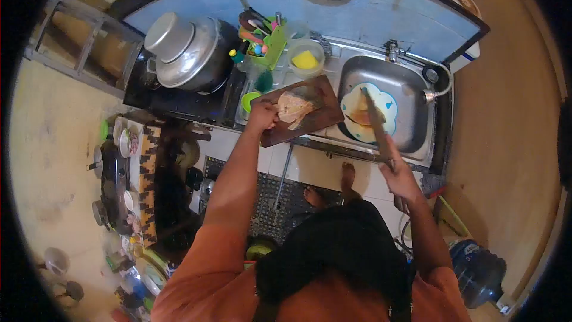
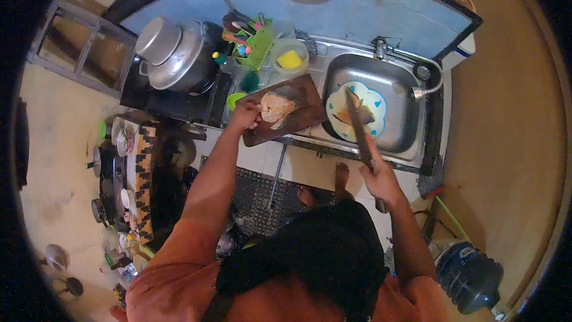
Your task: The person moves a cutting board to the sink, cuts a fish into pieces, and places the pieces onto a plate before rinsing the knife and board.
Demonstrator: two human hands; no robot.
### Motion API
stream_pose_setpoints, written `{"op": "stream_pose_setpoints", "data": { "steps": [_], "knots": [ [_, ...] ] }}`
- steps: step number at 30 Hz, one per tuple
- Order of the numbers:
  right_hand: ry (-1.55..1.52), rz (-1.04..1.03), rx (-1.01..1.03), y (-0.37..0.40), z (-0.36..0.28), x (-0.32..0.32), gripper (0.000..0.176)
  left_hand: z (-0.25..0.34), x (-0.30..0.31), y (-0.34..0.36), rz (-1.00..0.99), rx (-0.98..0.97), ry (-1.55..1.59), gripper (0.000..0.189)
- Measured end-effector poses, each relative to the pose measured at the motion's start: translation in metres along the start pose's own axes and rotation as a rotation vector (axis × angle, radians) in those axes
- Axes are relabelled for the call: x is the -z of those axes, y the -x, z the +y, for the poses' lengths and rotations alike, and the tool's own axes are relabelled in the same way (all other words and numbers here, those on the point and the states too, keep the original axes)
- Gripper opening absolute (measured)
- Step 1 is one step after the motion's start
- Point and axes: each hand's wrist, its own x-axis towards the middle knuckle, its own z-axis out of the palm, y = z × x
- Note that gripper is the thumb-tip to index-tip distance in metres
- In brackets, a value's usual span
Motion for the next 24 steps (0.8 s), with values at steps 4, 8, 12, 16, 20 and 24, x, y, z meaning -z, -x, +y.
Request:
{"op": "stream_pose_setpoints", "data": {
  "steps": [4,8,12,16,20,24],
  "knots": [
    [0.03,0.224,0.003,0.036,0.031,0.035,0.074,0.029,-0.025,0.038,0.505,-0.556,-0.493,0.024],
    [0.077,0.339,-0.022,0.063,0.034,0.054,0.073,0.077,-0.1,0.061,0.368,-0.967,-0.512,0.025],
    [0.199,0.365,0.162,0.055,0.059,0.051,0.075,0.099,-0.196,0.056,-0.071,-0.96,-0.421,0.033],
    [0.235,0.242,-0.278,0.063,0.05,0.075,0.078,0.073,-0.294,-0.013,-0.249,-0.88,-0.494,0.038],
    [0.147,0.245,-0.242,0.063,0.067,0.078,0.079,0.057,-0.328,-0.054,-0.1,-0.841,-0.689,0.053],
    [0.164,0.184,-0.358,0.062,0.082,0.091,0.078,0.061,-0.358,-0.053,0.091,-0.758,-0.855,0.055]
  ]
}}
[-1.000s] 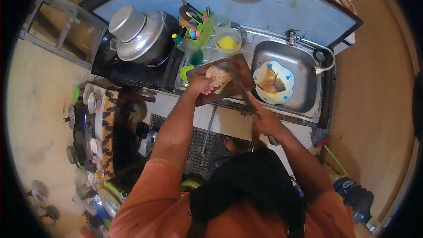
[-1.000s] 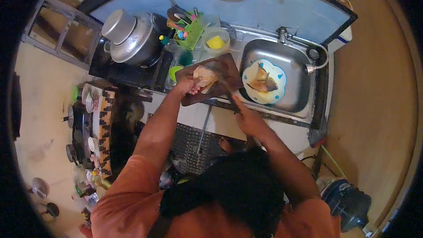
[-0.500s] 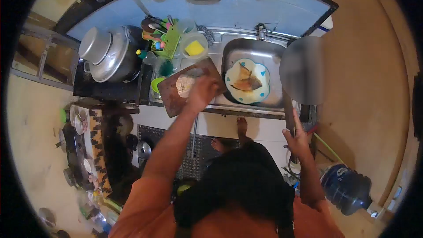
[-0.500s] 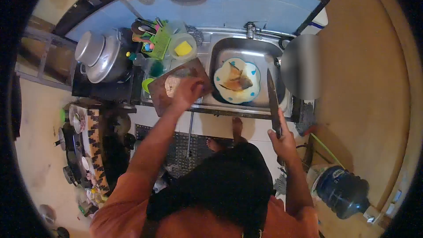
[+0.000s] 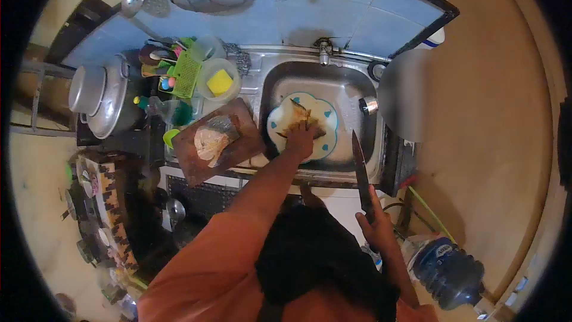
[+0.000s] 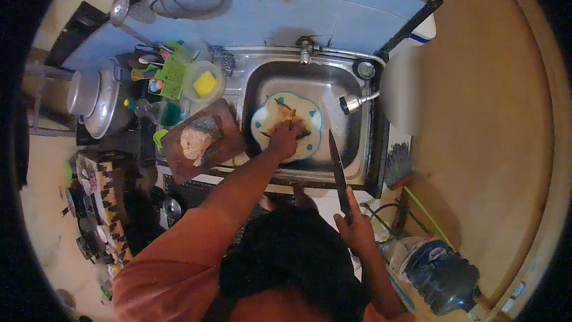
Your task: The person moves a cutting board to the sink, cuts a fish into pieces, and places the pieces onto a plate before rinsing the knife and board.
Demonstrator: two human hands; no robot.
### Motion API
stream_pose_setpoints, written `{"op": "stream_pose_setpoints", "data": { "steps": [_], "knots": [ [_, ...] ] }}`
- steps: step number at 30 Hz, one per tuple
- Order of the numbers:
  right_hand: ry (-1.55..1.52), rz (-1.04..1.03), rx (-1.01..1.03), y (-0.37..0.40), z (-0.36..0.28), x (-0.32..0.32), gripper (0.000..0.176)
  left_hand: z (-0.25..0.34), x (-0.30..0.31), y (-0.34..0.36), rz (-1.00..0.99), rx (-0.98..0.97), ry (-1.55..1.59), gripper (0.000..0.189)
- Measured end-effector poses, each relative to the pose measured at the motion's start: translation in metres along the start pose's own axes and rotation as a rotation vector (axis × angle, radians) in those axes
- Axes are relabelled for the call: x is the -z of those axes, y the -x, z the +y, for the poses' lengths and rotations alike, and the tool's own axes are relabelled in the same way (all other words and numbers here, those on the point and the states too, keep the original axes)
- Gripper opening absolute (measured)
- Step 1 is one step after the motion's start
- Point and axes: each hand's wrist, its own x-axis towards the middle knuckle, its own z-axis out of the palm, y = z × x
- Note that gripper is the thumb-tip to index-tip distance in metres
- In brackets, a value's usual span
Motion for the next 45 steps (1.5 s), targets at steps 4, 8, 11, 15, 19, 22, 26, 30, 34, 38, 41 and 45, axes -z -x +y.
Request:
{"op": "stream_pose_setpoints", "data": {
  "steps": [4,8,11,15,19,22,26,30,34,38,41,45],
  "knots": [
    [-0.013,0.029,0.027,-0.008,0.015,0.006,0.079,0.001,-0.009,-0.006,0.076,-0.029,-0.189,0.045],
    [0.027,0.026,0.031,-0.017,0.017,0.016,0.079,-0.003,0.004,-0.014,-0.059,-0.034,-0.204,0.042],
    [0.012,-0.004,0.004,-0.019,0.003,0.023,0.078,-0.002,0.009,-0.021,-0.107,-0.032,-0.103,0.044],
    [-0.094,0.037,0.178,-0.023,0.005,0.017,0.079,0.008,0.036,-0.027,-0.037,-0.032,0.11,0.043],
    [-0.04,-0.06,0.106,-0.023,-0.007,0.021,0.08,0.0,0.081,-0.032,0.033,0.042,0.715,0.048],
    [-0.039,-0.087,0.117,-0.023,-0.016,0.027,0.079,-0.018,0.102,-0.024,0.081,0.23,1.118,0.046],
    [-0.029,-0.163,0.035,-0.026,-0.036,0.042,0.08,-0.027,0.162,0.007,0.062,0.454,1.621,0.031],
    [-0.089,-0.039,0.264,-0.036,-0.034,0.038,0.081,-0.042,0.189,0.04,0.118,0.436,1.852,0.025],
    [0.031,0.051,0.49,-0.061,-0.033,0.028,0.082,-0.05,0.21,0.07,0.183,0.428,1.91,0.026],
    [0.249,-0.158,0.208,-0.102,-0.038,0.012,0.082,-0.066,0.216,0.097,0.101,0.508,2.023,0.029],
    [0.71,-0.212,0.27,-0.147,-0.028,-0.018,0.083,-0.066,0.223,0.112,0.163,0.459,2.04,0.033],
    [0.901,-0.167,0.407,-0.182,-0.022,-0.038,0.075,-0.053,0.23,0.126,0.285,0.451,2.059,0.042]
  ]
}}
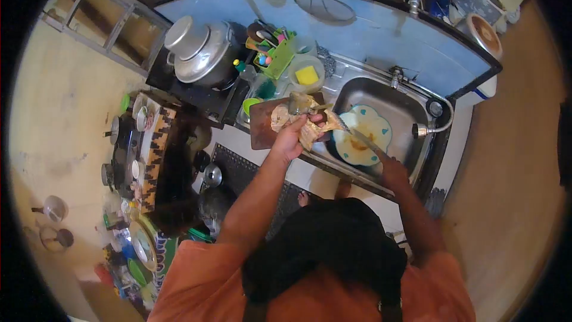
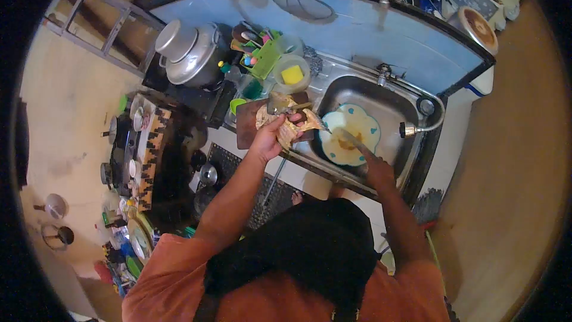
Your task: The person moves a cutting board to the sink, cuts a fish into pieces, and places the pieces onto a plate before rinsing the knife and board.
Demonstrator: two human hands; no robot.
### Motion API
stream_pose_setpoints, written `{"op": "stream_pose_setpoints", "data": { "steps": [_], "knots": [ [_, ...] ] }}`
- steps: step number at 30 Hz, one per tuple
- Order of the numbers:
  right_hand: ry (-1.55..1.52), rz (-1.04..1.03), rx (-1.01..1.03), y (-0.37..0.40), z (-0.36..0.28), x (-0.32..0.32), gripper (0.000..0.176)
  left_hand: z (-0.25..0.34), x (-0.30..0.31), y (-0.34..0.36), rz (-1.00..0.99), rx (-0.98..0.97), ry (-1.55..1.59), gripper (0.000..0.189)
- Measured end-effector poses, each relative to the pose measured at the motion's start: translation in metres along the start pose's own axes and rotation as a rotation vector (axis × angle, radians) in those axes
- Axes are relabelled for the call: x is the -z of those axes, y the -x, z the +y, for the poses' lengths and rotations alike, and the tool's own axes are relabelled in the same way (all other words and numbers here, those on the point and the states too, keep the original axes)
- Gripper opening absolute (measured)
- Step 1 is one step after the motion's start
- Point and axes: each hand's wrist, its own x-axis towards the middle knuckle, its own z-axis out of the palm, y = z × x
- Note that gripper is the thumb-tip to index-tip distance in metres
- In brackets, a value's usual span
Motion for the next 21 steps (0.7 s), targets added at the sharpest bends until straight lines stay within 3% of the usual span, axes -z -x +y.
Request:
{"op": "stream_pose_setpoints", "data": {
  "steps": [8,10,12,14,17,21],
  "knots": [
    [0.131,0.035,-0.027,-0.029,0.02,-0.021,0.064,0.002,-0.019,0.02,-0.019,-0.011,0.044,0.033],
    [-0.132,0.481,0.151,-0.03,0.008,-0.005,0.055,0.003,-0.022,0.019,-0.011,-0.013,0.047,0.032],
    [-0.385,0.721,0.328,-0.001,-0.053,0.063,0.047,0.004,-0.028,0.023,0.015,-0.032,-0.014,0.029],
    [-0.414,0.814,0.601,0.005,-0.097,0.094,0.039,0.004,-0.031,0.024,0.033,-0.026,-0.021,0.028],
    [-0.213,0.771,0.678,0.004,-0.142,0.123,0.033,-0.001,-0.031,0.018,0.044,-0.01,-0.005,0.026],
    [-0.094,0.794,0.724,-0.015,-0.147,0.123,0.03,0.004,-0.032,0.021,0.069,-0.035,-0.037,0.024]
  ]
}}
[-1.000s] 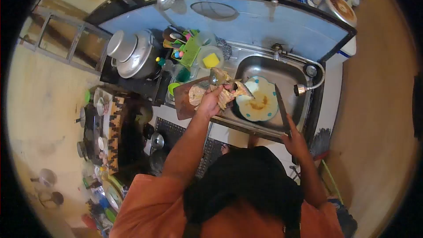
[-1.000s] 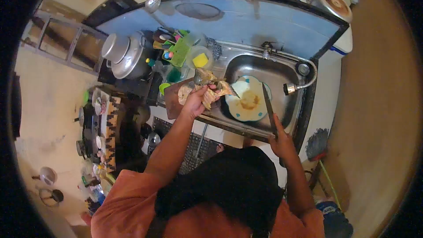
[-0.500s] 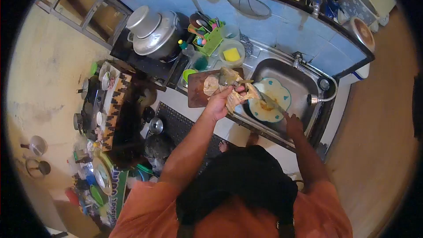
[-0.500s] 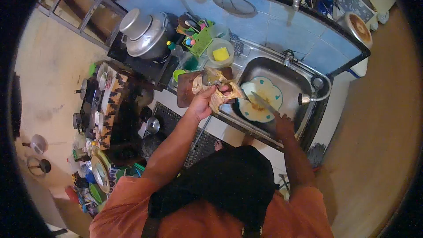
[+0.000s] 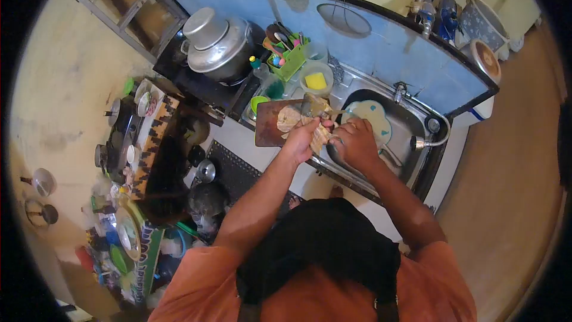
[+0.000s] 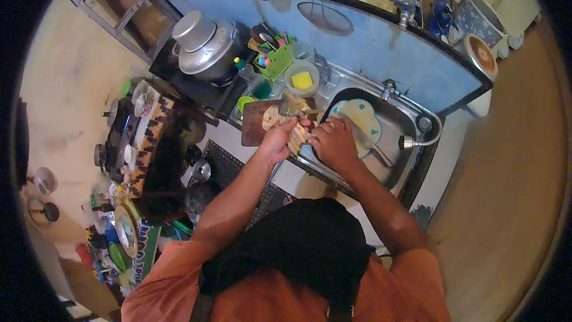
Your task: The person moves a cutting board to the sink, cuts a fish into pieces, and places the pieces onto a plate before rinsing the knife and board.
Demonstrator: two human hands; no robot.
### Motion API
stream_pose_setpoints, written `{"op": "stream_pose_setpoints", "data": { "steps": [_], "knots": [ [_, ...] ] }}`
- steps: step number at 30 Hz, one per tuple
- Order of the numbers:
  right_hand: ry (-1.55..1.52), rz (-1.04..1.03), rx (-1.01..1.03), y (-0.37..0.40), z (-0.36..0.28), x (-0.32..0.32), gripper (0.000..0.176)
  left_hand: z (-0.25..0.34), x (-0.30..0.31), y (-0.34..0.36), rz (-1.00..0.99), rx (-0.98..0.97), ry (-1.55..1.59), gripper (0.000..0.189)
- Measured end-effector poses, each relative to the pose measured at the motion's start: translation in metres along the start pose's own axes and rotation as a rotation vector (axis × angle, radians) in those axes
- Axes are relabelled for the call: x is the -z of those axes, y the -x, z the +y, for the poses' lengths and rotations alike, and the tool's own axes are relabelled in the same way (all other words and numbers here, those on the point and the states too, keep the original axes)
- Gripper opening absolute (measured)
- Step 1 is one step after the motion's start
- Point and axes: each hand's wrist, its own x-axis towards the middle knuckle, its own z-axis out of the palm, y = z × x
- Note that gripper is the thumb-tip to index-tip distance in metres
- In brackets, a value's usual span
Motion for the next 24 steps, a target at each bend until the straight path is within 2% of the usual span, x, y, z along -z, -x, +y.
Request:
{"op": "stream_pose_setpoints", "data": {
  "steps": [3,5,8,13,15,17,21,23,24],
  "knots": [
    [-0.088,-0.089,0.054,-0.003,-0.001,-0.006,0.026,-0.004,-0.001,-0.003,0.088,-0.079,0.045,0.023],
    [-0.326,-0.034,0.007,-0.002,-0.008,-0.016,0.022,-0.008,0.012,-0.013,0.059,-0.071,0.079,0.022],
    [-0.426,0.036,-0.094,-0.006,-0.007,-0.024,0.019,-0.001,0.007,-0.009,0.052,-0.04,0.105,0.02],
    [-0.378,-0.002,-0.034,-0.013,-0.006,-0.028,0.014,-0.004,0.013,-0.009,0.117,-0.057,0.128,0.018],
    [-0.344,0.004,0.001,-0.014,-0.004,-0.031,0.014,-0.008,0.013,-0.011,0.214,-0.129,0.079,0.024],
    [-0.199,-0.135,0.069,-0.017,-0.006,-0.028,0.017,-0.009,0.012,-0.012,0.213,-0.141,0.081,0.022],
    [-0.231,-0.171,0.103,-0.019,0.007,-0.047,0.024,-0.004,0.003,-0.015,0.256,-0.225,0.109,0.017],
    [-0.359,-0.314,-0.114,-0.026,0.002,-0.035,0.031,0.003,-0.01,-0.012,0.297,-0.214,0.159,0.016],
    [-0.356,-0.317,-0.113,-0.027,0.002,-0.036,0.031,0.005,-0.014,-0.009,0.341,-0.202,0.206,0.015]
  ]
}}
